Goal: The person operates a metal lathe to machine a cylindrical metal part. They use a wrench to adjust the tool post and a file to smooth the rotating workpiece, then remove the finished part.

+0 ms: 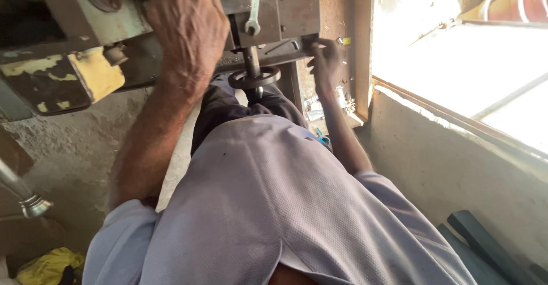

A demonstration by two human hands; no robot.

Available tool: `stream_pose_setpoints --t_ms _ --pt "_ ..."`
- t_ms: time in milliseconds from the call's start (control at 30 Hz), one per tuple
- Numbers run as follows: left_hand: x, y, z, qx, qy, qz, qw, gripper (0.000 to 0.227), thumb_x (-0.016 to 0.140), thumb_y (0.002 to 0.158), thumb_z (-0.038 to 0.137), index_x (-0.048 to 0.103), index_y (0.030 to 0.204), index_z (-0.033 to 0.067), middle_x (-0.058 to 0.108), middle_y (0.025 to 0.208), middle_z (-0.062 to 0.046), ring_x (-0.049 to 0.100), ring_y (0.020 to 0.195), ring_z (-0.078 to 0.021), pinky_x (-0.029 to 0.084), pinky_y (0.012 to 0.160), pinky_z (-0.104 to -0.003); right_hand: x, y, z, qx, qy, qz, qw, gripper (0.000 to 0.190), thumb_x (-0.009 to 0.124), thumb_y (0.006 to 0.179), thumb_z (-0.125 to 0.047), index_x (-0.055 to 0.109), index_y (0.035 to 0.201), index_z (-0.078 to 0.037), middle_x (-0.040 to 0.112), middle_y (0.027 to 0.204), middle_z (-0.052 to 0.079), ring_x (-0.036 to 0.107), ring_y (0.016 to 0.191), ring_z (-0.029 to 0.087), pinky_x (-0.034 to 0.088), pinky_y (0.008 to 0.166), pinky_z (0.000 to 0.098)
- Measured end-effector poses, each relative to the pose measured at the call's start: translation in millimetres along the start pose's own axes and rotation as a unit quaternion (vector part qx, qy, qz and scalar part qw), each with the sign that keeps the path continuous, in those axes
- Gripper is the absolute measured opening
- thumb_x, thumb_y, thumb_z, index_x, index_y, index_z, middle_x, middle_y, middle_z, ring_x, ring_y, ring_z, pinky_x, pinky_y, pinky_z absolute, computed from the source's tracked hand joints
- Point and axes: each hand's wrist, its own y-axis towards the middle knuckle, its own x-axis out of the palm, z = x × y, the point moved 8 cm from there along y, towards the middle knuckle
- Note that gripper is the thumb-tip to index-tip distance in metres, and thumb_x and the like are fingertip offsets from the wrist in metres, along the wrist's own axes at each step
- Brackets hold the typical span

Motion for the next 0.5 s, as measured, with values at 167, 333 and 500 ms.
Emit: stream_pose_setpoints --t_ms 167,333,500 --pt "-18.2 8.0 5.2 0.010 0.050 0.037 0.998 0.030 0.046 0.118 0.030 0.059 0.104 0.0077 0.059 0.069 0.000 0.060 0.055 -0.0131 0.052 0.056 -0.037 50.7 19.7 50.9 0.130 -0.012 -0.113 0.985 0.029 0.067 0.097 -0.024 0.072 0.099 0.004 0.074 0.075 0.014 0.071 0.054 0.018 0.056 0.043 0.0306" --pt "-49.2 5.8 9.8 -0.017 0.021 0.002 1.000 0.045 0.046 0.120 0.035 0.060 0.084 0.0121 0.058 0.059 -0.005 0.058 0.046 -0.0195 0.046 0.043 -0.037 80.9 41.8 64.7 0.247 -0.119 -0.077 0.958 0.045 0.076 0.093 -0.034 0.072 0.092 0.011 0.076 0.080 0.024 0.076 0.065 0.030 0.062 0.054 0.0428" --pt "-84.8 -52.1 19.8 -0.057 -0.014 0.017 0.998 0.055 0.054 0.118 0.044 0.059 0.072 0.0137 0.056 0.057 -0.008 0.055 0.047 -0.0265 0.044 0.048 -0.040 80.4 41.8 69.1 0.372 -0.074 -0.013 0.925 0.060 0.085 0.077 -0.035 0.067 0.108 0.014 0.072 0.104 0.030 0.074 0.091 0.045 0.059 0.072 0.0676"
